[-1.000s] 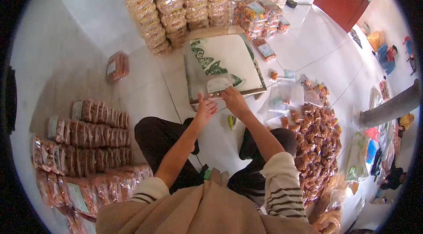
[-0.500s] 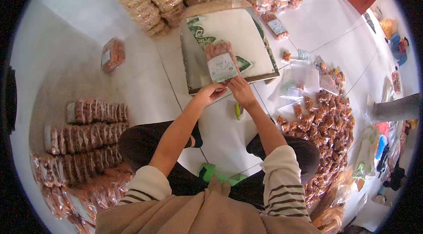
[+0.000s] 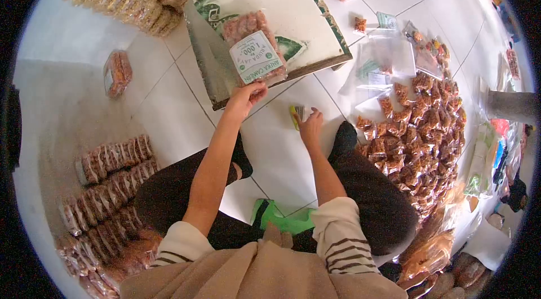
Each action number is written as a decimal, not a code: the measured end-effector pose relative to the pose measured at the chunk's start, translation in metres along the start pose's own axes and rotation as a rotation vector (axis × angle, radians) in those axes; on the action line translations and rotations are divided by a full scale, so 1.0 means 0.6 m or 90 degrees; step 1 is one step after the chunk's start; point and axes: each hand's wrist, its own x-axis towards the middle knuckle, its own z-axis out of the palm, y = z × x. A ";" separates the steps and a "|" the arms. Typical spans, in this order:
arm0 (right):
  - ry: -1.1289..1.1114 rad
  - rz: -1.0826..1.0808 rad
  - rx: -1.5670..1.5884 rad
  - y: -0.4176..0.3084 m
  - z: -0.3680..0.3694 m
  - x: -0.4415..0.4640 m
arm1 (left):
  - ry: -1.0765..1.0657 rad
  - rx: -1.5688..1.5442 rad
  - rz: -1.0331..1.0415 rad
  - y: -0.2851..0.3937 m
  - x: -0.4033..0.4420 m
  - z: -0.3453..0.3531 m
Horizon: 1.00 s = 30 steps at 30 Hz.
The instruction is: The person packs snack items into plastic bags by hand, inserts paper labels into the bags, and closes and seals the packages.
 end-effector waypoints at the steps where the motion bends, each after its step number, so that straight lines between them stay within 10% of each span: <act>1: -0.002 0.002 0.004 -0.023 -0.001 -0.003 | 0.007 0.018 0.011 0.001 -0.002 0.002; 7: -0.025 -0.049 -0.230 -0.037 0.035 0.004 | -0.009 0.021 0.013 0.002 -0.004 -0.001; 10: 0.107 -0.115 0.027 -0.039 0.024 0.020 | -0.030 0.007 -0.004 0.009 0.002 -0.003; 12: 0.126 0.147 0.521 -0.091 -0.045 0.006 | -0.041 -0.006 -0.025 0.001 0.003 -0.010; 20: -0.437 0.263 0.719 -0.223 -0.150 0.015 | -0.026 0.031 -0.062 0.008 0.006 -0.009; 30: -0.405 0.313 0.724 -0.268 -0.152 0.051 | -0.009 0.114 -0.051 0.008 0.007 -0.005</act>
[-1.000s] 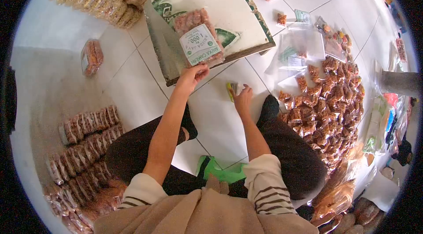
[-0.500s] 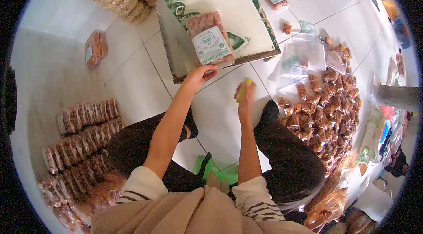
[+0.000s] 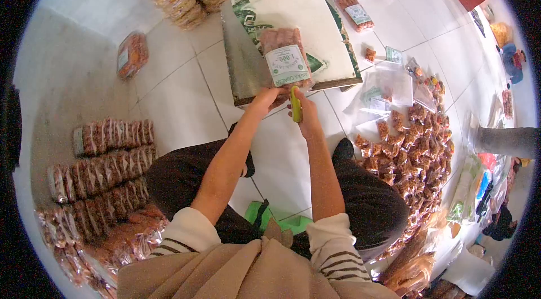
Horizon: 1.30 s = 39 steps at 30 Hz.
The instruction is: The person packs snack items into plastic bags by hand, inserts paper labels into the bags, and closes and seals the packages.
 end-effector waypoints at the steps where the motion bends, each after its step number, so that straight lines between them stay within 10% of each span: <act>1: 0.007 0.002 -0.002 0.000 -0.001 0.005 | -0.009 -0.007 -0.006 -0.003 0.001 -0.001; 24: 0.247 -0.102 0.109 0.036 0.023 0.034 | 0.046 -0.245 0.126 -0.044 -0.033 0.044; 29: 0.006 -0.084 0.130 0.048 -0.010 0.036 | 0.013 -0.217 0.154 -0.049 -0.039 0.043; 34: 0.029 -0.029 0.215 0.144 -0.086 0.026 | 0.260 -0.181 0.243 -0.139 -0.095 0.081; 39: 0.178 0.055 0.008 0.265 -0.159 0.038 | 0.076 0.026 0.106 -0.318 0.019 0.037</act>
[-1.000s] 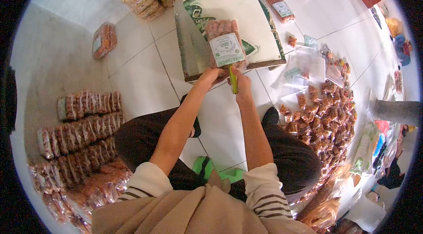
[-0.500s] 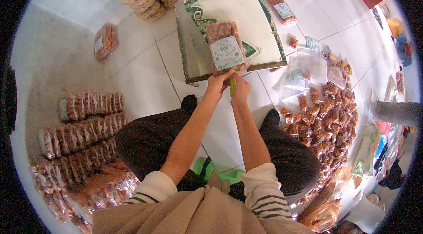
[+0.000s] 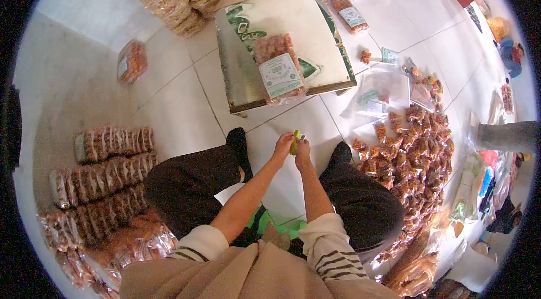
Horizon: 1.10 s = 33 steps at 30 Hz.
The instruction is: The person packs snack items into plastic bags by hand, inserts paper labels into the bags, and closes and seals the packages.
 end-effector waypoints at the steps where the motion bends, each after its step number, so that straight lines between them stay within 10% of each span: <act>1: 0.006 -0.053 0.008 0.049 -0.028 0.049 | -0.004 0.000 -0.002 -0.008 0.004 -0.003; 3: 0.017 -0.159 0.023 0.143 -0.082 0.143 | -0.002 0.019 0.065 -0.006 0.010 -0.022; 8: 0.374 -0.536 -0.207 -0.156 0.036 -0.026 | 0.415 -0.031 0.409 0.141 -0.035 -0.064; 12: 0.178 -0.678 -0.255 -0.300 0.119 -0.025 | 0.404 -0.094 0.543 0.267 0.001 -0.050; 15: 0.048 -0.503 -0.346 -0.278 0.153 0.104 | 0.359 0.088 0.501 0.288 0.083 -0.044; 19: -0.127 -0.145 -0.507 -0.336 0.155 0.052 | 0.109 0.238 0.118 0.343 0.087 -0.053; 27: -0.229 -0.167 -0.327 -0.418 0.054 -0.133 | -0.226 -0.144 0.024 0.344 -0.032 0.034; 33: -0.212 -0.452 -0.341 -0.518 -0.051 -0.303 | -0.268 -0.158 0.255 0.411 -0.169 0.177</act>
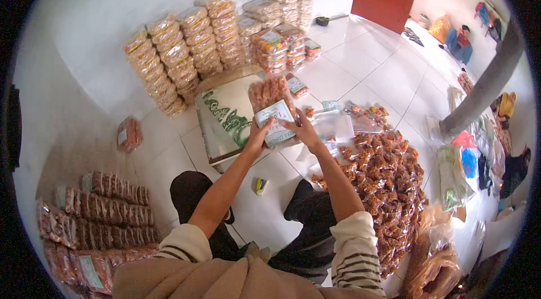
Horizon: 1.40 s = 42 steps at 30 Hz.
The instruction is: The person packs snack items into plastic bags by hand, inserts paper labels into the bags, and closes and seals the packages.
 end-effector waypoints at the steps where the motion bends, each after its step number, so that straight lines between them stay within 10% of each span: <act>1: 0.010 -0.009 0.004 -0.015 -0.008 -0.021 | -0.047 -0.007 0.101 0.013 -0.008 0.023; 4: 0.060 -0.156 0.100 -0.058 -0.033 -0.055 | -0.118 0.006 0.175 0.063 -0.025 0.079; 15: 0.061 -0.048 0.327 -0.023 -0.073 0.092 | -0.115 -0.023 0.164 0.088 0.141 0.086; 31: 0.231 0.182 0.287 0.243 -0.259 0.447 | -0.057 0.088 -0.258 -0.188 0.572 0.020; 42: 0.312 0.072 0.170 0.451 -0.314 0.668 | 0.085 0.040 -0.103 -0.319 0.750 0.001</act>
